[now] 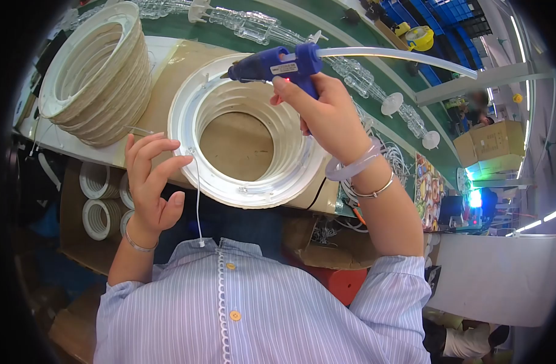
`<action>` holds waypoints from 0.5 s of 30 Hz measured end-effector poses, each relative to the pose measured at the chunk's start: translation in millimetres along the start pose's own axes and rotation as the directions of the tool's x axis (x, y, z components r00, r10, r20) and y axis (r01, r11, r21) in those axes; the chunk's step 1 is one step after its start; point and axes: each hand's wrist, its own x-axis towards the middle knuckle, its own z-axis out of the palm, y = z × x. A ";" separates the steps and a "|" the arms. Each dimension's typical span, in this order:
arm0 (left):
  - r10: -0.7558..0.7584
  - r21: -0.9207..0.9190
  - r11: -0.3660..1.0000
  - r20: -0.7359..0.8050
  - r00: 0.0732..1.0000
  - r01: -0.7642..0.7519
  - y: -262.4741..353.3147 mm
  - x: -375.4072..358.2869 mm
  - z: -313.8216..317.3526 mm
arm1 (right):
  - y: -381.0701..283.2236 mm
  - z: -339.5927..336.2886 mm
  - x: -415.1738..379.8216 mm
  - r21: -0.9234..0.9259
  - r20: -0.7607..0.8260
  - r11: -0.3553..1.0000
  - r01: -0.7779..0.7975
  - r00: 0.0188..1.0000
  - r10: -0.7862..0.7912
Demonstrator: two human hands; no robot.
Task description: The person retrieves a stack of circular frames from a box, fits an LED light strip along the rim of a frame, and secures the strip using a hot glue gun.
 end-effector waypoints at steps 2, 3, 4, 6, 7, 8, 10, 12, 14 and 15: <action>-0.004 -0.009 1.000 -0.038 0.999 0.004 -2.3 1.0 -0.7 | 0.2 0.0 1.8 -0.029 -0.067 1.000 0.011 0.998 -0.013; -0.006 -0.019 1.000 -0.077 0.997 0.005 -3.3 1.3 -0.7 | -0.1 -0.6 2.4 -0.059 -0.136 0.998 0.020 0.990 -0.028; -0.008 -0.021 1.000 -0.081 0.997 0.006 -4.4 0.9 -1.1 | -1.3 -2.1 2.8 -0.062 -0.135 0.998 0.020 0.990 -0.029; -0.019 -0.026 1.000 -0.079 0.997 0.017 -5.1 -0.5 -1.5 | -3.1 -7.8 1.0 -0.068 -0.201 0.997 -0.022 0.979 0.008; -0.018 -0.028 0.999 -0.080 0.997 0.016 -5.0 -1.2 -1.1 | -1.9 -10.6 -0.3 -0.070 -0.203 0.997 -0.022 0.979 0.007; -0.024 -0.031 0.999 -0.074 0.997 0.022 -5.2 -2.1 -0.4 | 0.6 -13.1 -1.4 -0.074 -0.205 0.997 -0.024 0.979 0.008; -0.033 -0.032 0.999 -0.068 0.997 0.031 -5.3 -2.9 -0.1 | 1.8 -13.4 -2.8 -0.078 -0.204 0.997 -0.025 0.979 0.009; -0.032 -0.021 0.999 -0.019 0.999 0.031 -5.1 -3.7 -0.7 | 2.6 -10.7 -4.1 -0.014 -0.151 0.999 -0.052 0.987 0.049; -0.031 -0.014 0.999 -0.021 0.999 0.031 -4.9 -3.8 -0.8 | 1.5 -3.5 -2.6 0.020 -0.113 0.998 -0.060 0.992 0.062; -0.028 -0.011 1.000 -0.026 0.999 0.028 -4.7 -3.4 -0.4 | 0.1 1.0 -1.3 0.048 -0.078 0.997 -0.068 0.994 0.071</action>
